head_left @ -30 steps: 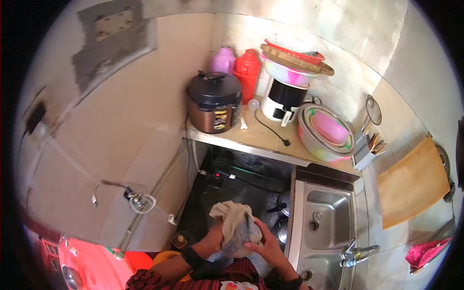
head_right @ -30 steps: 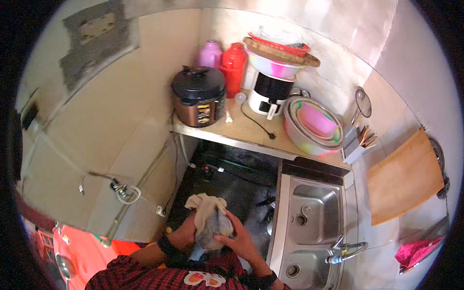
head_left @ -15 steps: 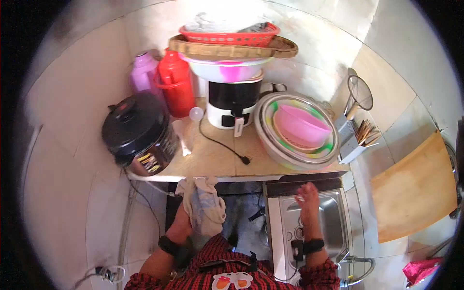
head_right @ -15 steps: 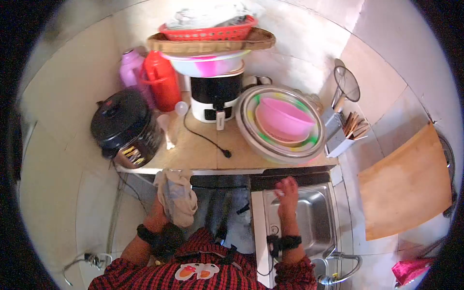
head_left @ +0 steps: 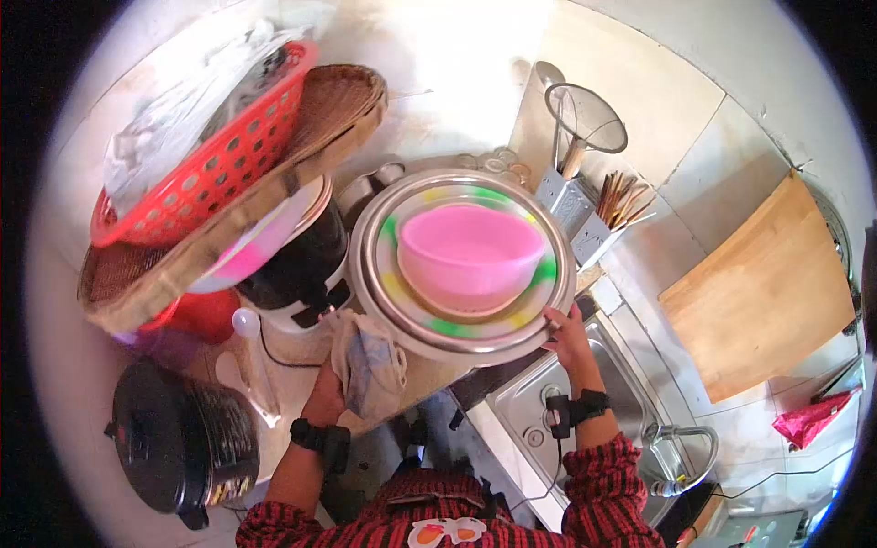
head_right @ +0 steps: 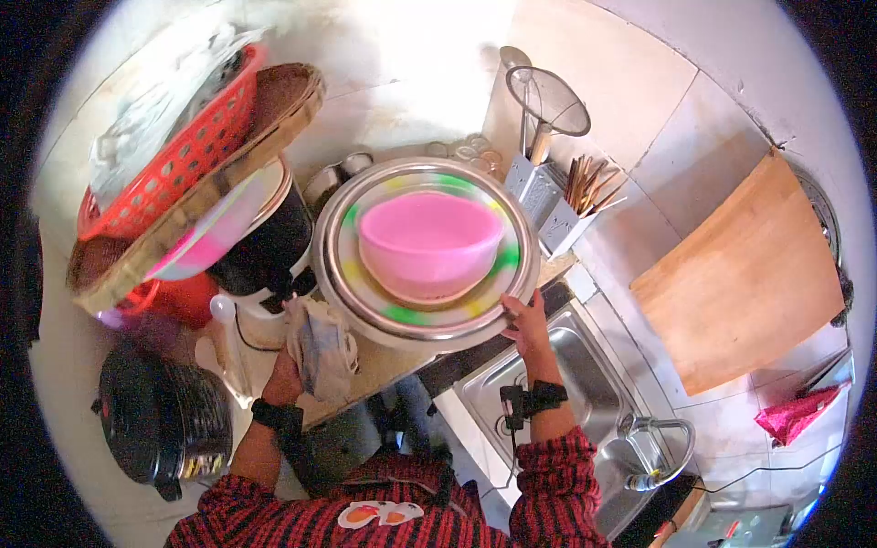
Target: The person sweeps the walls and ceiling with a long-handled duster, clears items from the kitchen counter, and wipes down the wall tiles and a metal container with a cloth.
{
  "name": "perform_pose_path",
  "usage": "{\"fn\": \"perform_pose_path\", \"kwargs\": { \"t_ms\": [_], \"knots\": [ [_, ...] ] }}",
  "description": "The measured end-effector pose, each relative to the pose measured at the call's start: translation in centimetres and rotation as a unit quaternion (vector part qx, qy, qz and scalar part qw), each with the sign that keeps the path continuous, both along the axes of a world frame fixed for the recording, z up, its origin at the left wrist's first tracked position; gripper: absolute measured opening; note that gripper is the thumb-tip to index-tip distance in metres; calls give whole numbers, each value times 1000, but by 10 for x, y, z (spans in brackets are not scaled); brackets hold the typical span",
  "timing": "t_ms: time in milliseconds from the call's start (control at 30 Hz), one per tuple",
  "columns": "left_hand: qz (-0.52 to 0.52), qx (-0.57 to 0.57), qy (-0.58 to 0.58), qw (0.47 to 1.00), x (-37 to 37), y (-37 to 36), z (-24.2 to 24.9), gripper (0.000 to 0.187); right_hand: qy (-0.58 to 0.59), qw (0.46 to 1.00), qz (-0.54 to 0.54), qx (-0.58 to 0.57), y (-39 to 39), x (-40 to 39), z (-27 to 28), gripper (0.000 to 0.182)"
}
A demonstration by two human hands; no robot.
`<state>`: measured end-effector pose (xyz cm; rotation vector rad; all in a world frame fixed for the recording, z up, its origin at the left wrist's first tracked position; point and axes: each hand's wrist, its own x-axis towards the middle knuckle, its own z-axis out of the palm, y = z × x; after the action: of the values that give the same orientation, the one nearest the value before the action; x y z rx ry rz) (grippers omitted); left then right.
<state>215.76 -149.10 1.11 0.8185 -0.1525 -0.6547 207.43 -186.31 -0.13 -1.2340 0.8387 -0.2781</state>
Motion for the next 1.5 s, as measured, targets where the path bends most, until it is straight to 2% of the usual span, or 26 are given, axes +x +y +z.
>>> {"fn": "perform_pose_path", "kwargs": {
  "t_ms": [67, 100, 133, 167, 233, 267, 300, 367, 433, 467, 500, 533, 567, 700, 800, 900, 1000, 1100, 1167, 1200, 1267, 1333, 1367, 1433, 1467, 1500],
  "knots": [
    [-18, -32, 78, 996, 19, -2, -14, 43, 7, 999, -40, -2, -13, 11, 3, 102],
    [-21, -21, 66, 997, 25, -4, -14, 43, 9, 998, -58, -3, -21, 16, 4, 105],
    [-23, -11, 53, 998, 31, -6, -13, 44, 47, 997, -48, -31, -36, 25, -5, 91],
    [-26, -2, 40, 999, 35, -10, -13, 44, -15, 1000, -8, 6, -48, 34, -18, 83],
    [-9, 72, -117, 990, 33, -15, 0, 46, -137, 985, 73, 80, -67, 44, -40, 65],
    [8, 130, -199, 971, 32, -16, 0, 47, -117, 989, 4, 86, -51, 47, -19, 41],
    [31, 189, -276, 942, 31, -18, 0, 48, -115, 991, 5, 71, -48, 50, -19, 39],
    [79, 334, -433, 833, 38, -13, -12, 49, -109, 993, -6, 45, -45, 44, -21, 35],
    [20, 203, -175, 963, 46, -1, -31, 44, -141, 989, -6, 36, -42, 34, -29, 32],
    [-22, 141, -26, 989, 48, 3, -40, 42, -190, 981, -8, 25, -41, 27, -42, 35],
    [-65, 208, -111, 970, 46, 7, -34, 40, -88, 996, -8, -20, -34, 10, -25, 35],
    [-55, 181, -89, 978, 40, 5, -30, 39, -178, 983, -42, 26, -29, 5, -41, 35],
    [-38, 155, -65, 985, 33, 5, -31, 39, -130, 990, -52, 2, -23, -9, -30, 36],
    [-43, 145, -18, 988, 32, 29, -75, 39, -133, 986, -97, -28, -7, -48, -27, 41],
    [-20, 222, 23, 975, 8, 25, -50, 43, -142, 982, -122, -9, 2, -89, -43, 51],
    [-15, 233, -1, 972, -10, 19, -33, 46, -152, 979, -136, 21, 12, -117, -30, 55],
    [-32, 222, 40, 974, -11, 18, -28, 47, -160, 974, -161, 12, 13, -134, -36, 56],
    [-138, 192, 88, 968, 24, 40, -82, 48, -170, 966, -193, 22, 19, -147, -45, 55],
    [-128, 243, 49, 960, 6, 26, -49, 45, -134, 974, -183, 24, 12, -164, -58, 53],
    [-117, 269, 35, 955, -5, 0, -31, 45, -180, 963, -196, 33, 14, -169, -49, 52],
    [-113, 302, -41, 946, -27, -35, 2, 46, -160, 965, -205, 26, 13, -192, -44, 50],
    [-108, 358, -224, 900, -45, -51, 12, 53, -199, 955, -220, -7, 18, -212, -33, 52],
    [-125, 363, -208, 900, -51, -53, 15, 53, -150, 963, -223, -18, 22, -228, -28, 53],
    [-191, 365, -177, 894, -67, -68, 26, 55, -171, 955, -243, -17, 31, -261, -26, 53],
    [-191, 375, -251, 872, -72, -70, 17, 57, -155, 950, -270, -19, 35, -280, -30, 54],
    [-221, 365, -249, 869, -76, -78, 15, 58, -141, 945, -295, -20, 39, -296, -34, 55]
  ]
}}
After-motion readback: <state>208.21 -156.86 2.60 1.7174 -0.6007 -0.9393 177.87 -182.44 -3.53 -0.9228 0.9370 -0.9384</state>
